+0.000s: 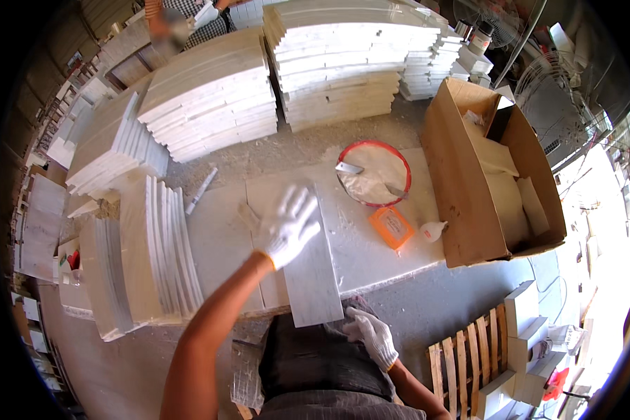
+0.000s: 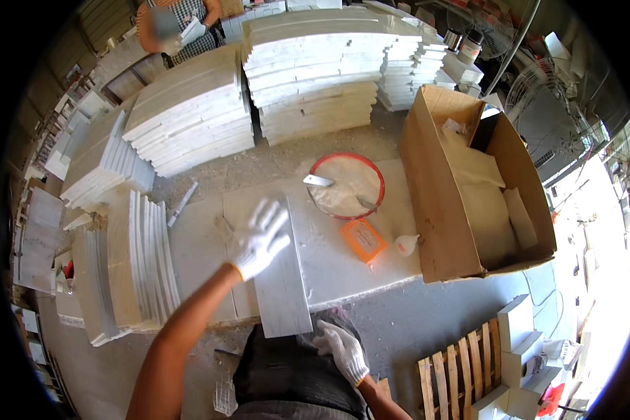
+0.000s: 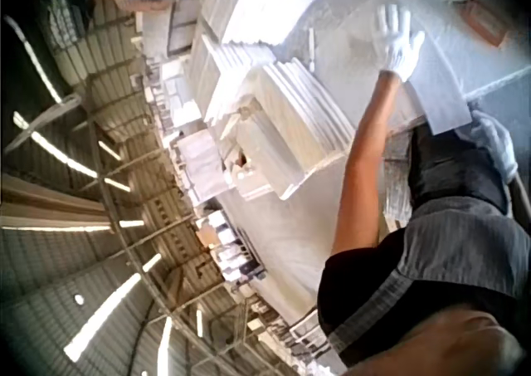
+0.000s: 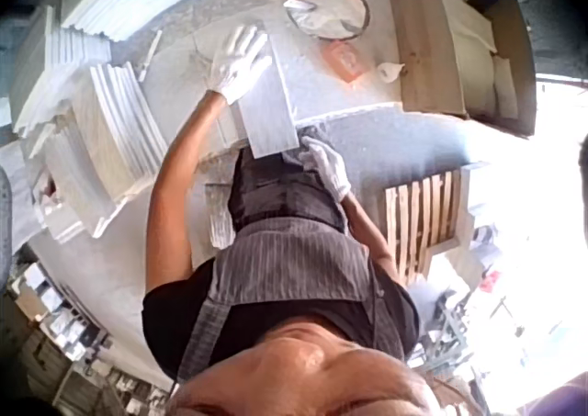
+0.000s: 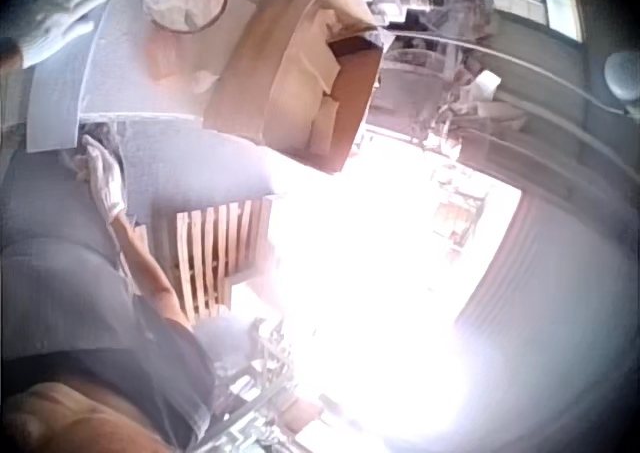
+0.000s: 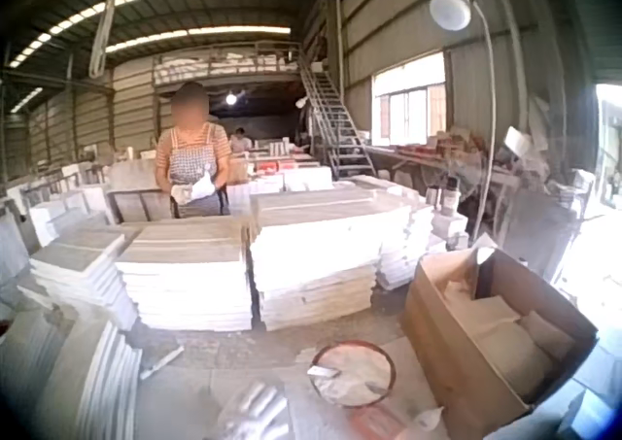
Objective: The person applies adhesive to rectangular white panels using a putty knife and a small bottle, then wipes the surface with a cloth. The person handles each panel one at a time, spreading the adhesive and cleaning the surface before placing the panel aside.
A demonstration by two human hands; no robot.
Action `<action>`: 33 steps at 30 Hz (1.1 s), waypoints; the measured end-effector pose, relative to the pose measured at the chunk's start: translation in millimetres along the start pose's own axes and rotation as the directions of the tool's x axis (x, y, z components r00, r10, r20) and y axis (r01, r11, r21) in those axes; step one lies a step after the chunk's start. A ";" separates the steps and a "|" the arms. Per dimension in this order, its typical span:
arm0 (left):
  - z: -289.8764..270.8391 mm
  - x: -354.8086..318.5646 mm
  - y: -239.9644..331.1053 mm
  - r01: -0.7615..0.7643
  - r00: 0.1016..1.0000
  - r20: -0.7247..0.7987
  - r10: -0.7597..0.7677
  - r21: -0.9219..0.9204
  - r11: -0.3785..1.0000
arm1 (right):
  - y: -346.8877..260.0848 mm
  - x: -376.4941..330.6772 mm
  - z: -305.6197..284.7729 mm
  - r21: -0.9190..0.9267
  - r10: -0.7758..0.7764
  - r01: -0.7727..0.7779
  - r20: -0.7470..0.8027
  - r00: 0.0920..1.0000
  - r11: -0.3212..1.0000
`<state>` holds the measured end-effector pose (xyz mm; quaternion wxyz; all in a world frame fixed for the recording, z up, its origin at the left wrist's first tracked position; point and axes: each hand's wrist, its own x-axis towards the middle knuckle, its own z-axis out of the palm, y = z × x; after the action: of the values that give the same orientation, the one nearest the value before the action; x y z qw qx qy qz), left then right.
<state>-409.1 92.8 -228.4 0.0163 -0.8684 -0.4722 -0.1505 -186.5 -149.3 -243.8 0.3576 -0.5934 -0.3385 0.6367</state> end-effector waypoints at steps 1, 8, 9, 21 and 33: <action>11.6 11.3 -22.7 -0.007 1.000 0.003 0.007 0.000 1.000 | 8.0 6.0 -0.2 0.029 -0.014 0.014 0.018 1.000 0.999; 3.1 -34.9 39.6 -0.313 0.936 0.168 0.310 -0.009 0.950 | 6.9 3.5 -6.0 0.150 0.011 -0.005 -0.033 0.999 0.989; -7.4 -49.6 58.5 -0.353 0.907 0.213 0.363 -0.086 0.932 | 10.7 2.2 -9.2 0.154 0.013 -0.004 -0.055 0.998 0.988; -47.1 -133.0 101.8 -0.175 0.950 0.168 0.261 -0.405 0.897 | 22.0 20.8 -6.6 0.339 0.116 -0.132 0.067 0.991 0.931; 27.8 8.4 -26.9 0.170 0.982 -0.087 -0.171 -0.018 0.985 | 37.3 18.1 -1.0 0.156 0.097 -0.106 0.061 0.993 0.982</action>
<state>-420.1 119.2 -255.7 0.0194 -0.8175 -0.5427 -0.1920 -188.1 -153.0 -285.1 0.3616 -0.5624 -0.2655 0.6946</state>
